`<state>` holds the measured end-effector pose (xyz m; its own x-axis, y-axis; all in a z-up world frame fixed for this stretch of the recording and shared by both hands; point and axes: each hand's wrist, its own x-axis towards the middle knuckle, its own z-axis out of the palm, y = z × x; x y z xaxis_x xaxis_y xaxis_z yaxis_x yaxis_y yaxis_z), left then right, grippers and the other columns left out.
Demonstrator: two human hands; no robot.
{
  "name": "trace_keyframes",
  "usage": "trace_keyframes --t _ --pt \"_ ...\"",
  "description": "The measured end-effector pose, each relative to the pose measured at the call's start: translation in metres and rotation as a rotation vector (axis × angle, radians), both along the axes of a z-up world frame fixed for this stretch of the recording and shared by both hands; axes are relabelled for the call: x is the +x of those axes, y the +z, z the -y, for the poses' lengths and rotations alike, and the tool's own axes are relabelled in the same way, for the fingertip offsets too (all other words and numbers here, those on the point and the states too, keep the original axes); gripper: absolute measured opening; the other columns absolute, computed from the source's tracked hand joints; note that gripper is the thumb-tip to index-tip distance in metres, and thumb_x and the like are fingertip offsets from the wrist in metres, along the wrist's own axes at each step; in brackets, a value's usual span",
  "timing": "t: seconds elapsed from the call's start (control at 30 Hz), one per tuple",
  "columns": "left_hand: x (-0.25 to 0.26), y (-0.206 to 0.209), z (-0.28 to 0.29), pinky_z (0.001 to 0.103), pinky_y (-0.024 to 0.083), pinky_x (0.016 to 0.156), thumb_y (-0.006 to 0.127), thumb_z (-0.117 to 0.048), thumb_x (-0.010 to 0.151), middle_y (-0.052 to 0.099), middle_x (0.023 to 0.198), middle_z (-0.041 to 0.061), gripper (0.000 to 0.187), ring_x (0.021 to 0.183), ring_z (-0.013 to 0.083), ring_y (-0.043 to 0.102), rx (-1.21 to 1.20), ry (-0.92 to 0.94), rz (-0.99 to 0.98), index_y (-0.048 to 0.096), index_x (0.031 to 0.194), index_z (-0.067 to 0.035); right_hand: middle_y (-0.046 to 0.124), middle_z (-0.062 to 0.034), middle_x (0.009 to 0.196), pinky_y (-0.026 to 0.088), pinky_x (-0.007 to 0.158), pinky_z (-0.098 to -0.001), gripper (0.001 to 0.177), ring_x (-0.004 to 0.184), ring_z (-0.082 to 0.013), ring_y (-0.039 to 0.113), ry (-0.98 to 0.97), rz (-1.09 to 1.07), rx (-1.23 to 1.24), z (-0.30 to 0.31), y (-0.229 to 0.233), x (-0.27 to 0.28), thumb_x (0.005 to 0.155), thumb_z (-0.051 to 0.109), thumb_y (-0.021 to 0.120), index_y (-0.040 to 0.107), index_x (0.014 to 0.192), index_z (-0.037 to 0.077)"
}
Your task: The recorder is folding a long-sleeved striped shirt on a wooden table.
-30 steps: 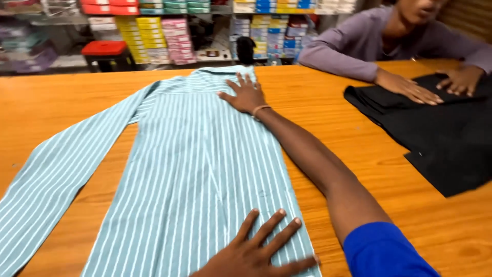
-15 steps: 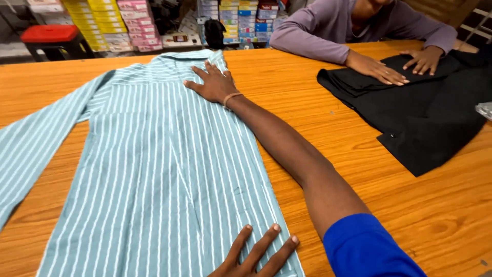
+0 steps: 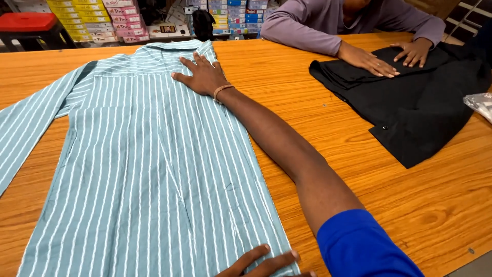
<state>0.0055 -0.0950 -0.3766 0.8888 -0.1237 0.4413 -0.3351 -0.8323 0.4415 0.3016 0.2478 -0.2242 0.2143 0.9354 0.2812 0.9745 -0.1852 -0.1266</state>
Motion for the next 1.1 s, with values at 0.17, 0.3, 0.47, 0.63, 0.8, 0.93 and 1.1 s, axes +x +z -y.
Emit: trace_keyframes --t 0.17,0.3,0.47,0.63,0.8,0.93,1.1 --pt "-0.008 0.062 -0.013 0.053 0.039 0.122 0.046 -0.032 0.113 0.049 0.164 0.004 0.033 0.153 0.0262 0.051 -0.18 -0.159 -0.013 0.063 0.139 -0.018 0.023 -0.0166 0.168 0.018 0.12 -0.0648 0.089 0.156 -0.0347 0.022 0.005 0.017 0.01 -0.002 -0.004 0.002 0.087 0.086 0.029 0.033 0.16 0.035" --pt "-0.023 0.111 -0.023 0.053 0.038 0.118 0.049 -0.036 0.107 0.045 0.163 0.008 0.035 0.153 0.0315 0.045 0.022 -0.024 0.062 0.063 0.137 -0.022 0.025 -0.018 0.168 0.02 0.119 -0.0651 0.089 0.155 -0.0355 0.024 0.021 0.041 0.03 -0.002 -0.004 0.002 0.089 0.086 0.029 0.035 0.16 0.033" --pt "-0.023 0.071 -0.024 0.058 0.03 0.114 0.033 -0.05 0.109 0.035 0.163 0.014 0.054 0.15 0.0325 0.033 0.423 0.165 0.069 0.039 0.158 -0.03 0.027 -0.0197 0.167 0.024 0.118 -0.0637 0.086 0.155 -0.0361 0.027 0.031 0.078 0.103 0.003 -0.006 0.001 0.091 0.084 0.034 0.038 0.159 0.031" --pt "-0.019 0.059 -0.021 0.059 0.028 0.116 0.028 -0.05 0.109 0.033 0.165 0.011 0.055 0.151 0.0311 0.031 0.515 0.204 0.104 0.03 0.161 -0.03 0.028 -0.0191 0.166 0.021 0.119 -0.0626 0.085 0.154 -0.0352 0.027 0.023 0.092 0.13 0.0 -0.005 0.003 0.092 0.082 0.037 0.039 0.159 0.03" --pt "-0.019 0.041 -0.019 0.061 0.027 0.118 0.026 -0.05 0.11 0.032 0.168 0.006 0.057 0.153 0.0297 0.031 0.557 0.192 0.111 0.026 0.163 -0.029 0.027 -0.0172 0.167 0.02 0.12 -0.0608 0.085 0.155 -0.0317 0.028 -0.008 0.108 0.152 -0.003 -0.011 0.004 0.091 0.082 0.039 0.038 0.158 0.029" --pt "-0.012 0.027 -0.019 0.061 0.022 0.119 0.023 -0.053 0.108 0.031 0.167 0.001 0.059 0.153 0.0246 0.027 0.603 0.23 0.152 0.025 0.161 -0.029 0.025 -0.0169 0.168 0.02 0.12 -0.0614 0.083 0.155 -0.0323 0.026 0.015 0.125 0.153 -0.003 -0.008 0.003 0.092 0.081 0.037 0.037 0.159 0.032" --pt "-0.013 0.028 -0.019 0.061 0.019 0.12 0.023 -0.055 0.106 0.029 0.167 0.0 0.06 0.154 0.0228 0.025 0.608 0.24 0.16 0.025 0.161 -0.03 0.024 -0.016 0.168 0.019 0.12 -0.0621 0.084 0.156 -0.0326 0.024 0.007 0.132 0.146 -0.011 -0.015 0.007 0.091 0.083 0.034 0.036 0.159 0.033"
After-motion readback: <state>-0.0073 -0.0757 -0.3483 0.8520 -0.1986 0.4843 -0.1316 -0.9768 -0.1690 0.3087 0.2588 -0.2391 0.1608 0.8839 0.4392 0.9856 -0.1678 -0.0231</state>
